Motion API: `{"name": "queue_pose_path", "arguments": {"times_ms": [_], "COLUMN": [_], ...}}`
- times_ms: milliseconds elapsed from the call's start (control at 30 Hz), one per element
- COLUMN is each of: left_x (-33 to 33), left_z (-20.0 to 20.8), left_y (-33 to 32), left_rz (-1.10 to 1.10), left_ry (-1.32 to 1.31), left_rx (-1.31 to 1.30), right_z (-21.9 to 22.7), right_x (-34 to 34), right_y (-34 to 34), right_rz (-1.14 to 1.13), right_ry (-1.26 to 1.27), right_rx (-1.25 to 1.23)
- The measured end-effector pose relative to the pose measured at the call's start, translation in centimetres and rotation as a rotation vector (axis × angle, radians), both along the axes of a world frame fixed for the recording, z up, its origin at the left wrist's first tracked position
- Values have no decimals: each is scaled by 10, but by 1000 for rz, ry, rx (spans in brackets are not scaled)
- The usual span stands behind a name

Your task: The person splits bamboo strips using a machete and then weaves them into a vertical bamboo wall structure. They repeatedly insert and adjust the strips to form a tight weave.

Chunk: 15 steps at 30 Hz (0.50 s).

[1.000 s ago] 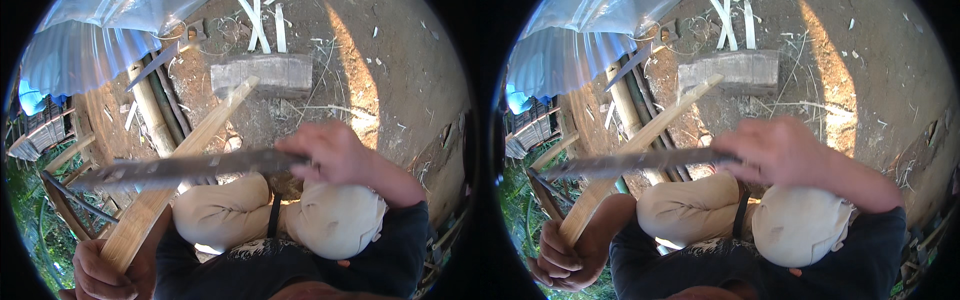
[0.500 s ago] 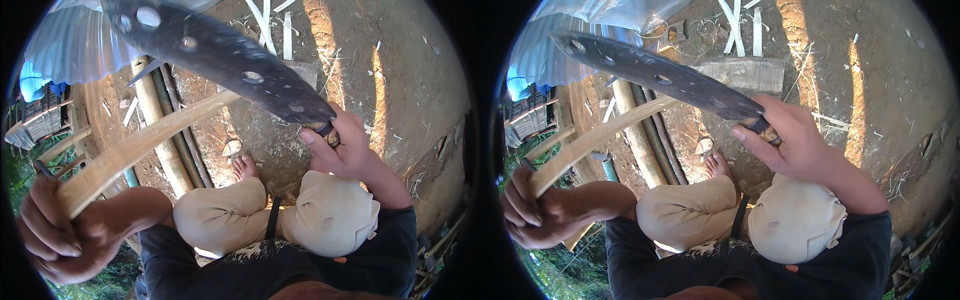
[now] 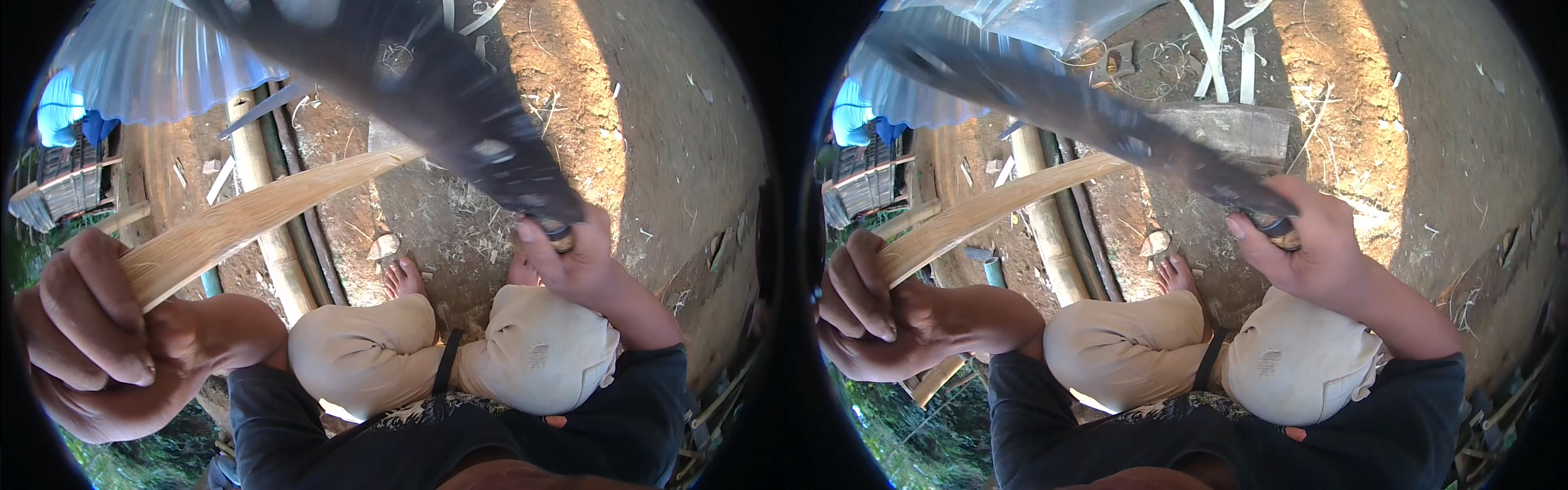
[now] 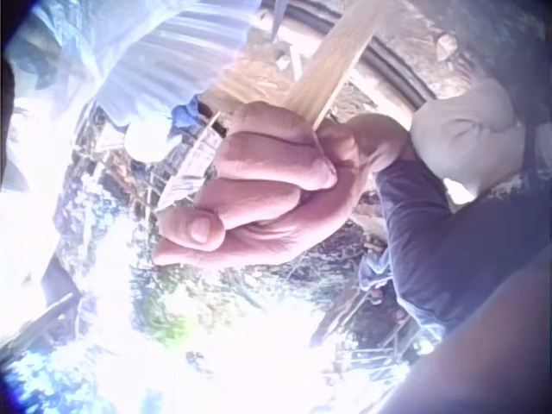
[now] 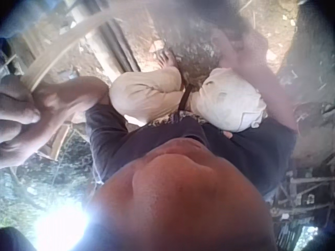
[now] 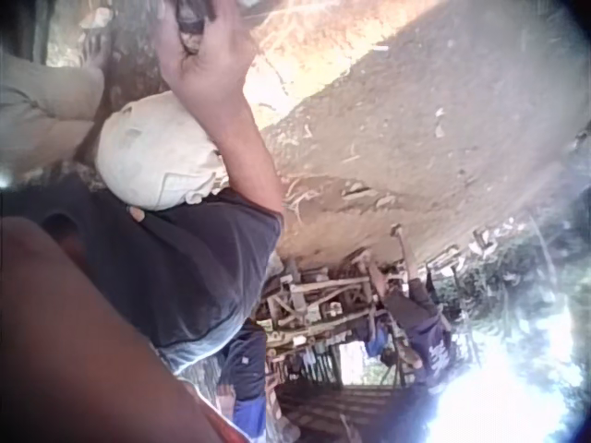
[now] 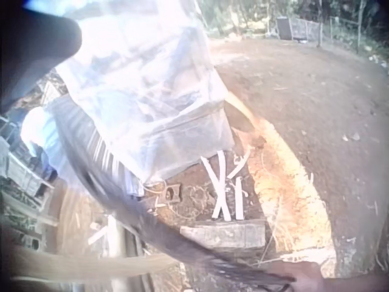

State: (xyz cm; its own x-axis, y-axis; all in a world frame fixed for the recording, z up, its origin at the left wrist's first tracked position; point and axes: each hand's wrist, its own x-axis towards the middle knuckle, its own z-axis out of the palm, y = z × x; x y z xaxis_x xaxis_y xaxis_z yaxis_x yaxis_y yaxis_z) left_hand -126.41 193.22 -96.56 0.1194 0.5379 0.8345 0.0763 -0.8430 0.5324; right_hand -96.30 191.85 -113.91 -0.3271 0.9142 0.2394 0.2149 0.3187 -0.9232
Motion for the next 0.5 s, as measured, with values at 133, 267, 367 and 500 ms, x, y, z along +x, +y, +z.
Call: {"name": "queue_pose_path", "arguments": {"times_ms": [133, 267, 367, 500], "left_x": [5, 2, 6, 12], "left_z": [-1, -2, 0, 4], "left_y": [-3, -5, -4, -1], "left_rz": [20, 16, 4, -9], "left_ry": [5, 5, 19, 11], "left_rx": [17, 16, 3, -13], "right_z": [-19, 12, 21, -9], "right_x": [10, 2, -8, -8], "right_y": [29, 23, 11, 20], "right_rz": [170, 80, 2, 151], "right_ry": [-356, -189, 44, -276], "right_rx": [-416, -264, -113, -175]}}
